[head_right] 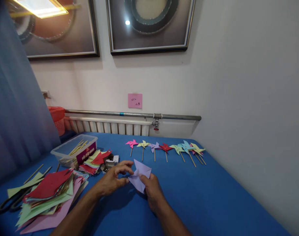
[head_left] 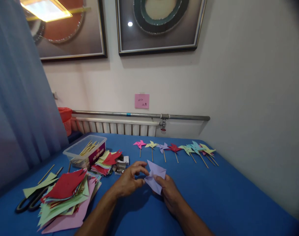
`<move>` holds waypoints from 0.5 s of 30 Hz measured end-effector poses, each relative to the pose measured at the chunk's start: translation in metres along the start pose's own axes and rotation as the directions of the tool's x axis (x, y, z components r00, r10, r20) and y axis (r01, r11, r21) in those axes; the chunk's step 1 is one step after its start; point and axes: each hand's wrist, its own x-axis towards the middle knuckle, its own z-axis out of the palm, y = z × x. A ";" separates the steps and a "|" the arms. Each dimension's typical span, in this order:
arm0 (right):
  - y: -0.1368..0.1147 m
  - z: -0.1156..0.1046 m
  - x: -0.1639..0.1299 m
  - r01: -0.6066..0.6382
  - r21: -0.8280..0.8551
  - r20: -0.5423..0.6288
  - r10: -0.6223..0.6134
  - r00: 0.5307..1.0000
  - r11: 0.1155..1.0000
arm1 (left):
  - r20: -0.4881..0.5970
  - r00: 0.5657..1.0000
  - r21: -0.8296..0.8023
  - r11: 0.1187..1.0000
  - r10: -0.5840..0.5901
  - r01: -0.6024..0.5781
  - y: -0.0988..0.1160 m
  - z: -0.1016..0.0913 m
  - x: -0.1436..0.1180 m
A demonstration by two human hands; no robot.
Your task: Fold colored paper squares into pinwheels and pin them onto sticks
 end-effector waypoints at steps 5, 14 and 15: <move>0.008 -0.002 0.004 0.042 -0.030 0.023 -0.041 0.999 0.999 | -0.032 0.999 -0.041 0.999 0.015 -0.016 -0.004 0.005 0.001; 0.019 -0.006 0.011 0.110 -0.209 -0.002 -0.113 0.994 0.972 | -0.004 0.999 -0.072 0.996 0.052 -0.052 -0.006 0.013 0.001; 0.019 -0.005 0.011 0.116 -0.242 -0.010 -0.122 0.993 0.963 | -0.012 0.998 -0.051 0.997 0.054 -0.055 -0.006 0.014 0.001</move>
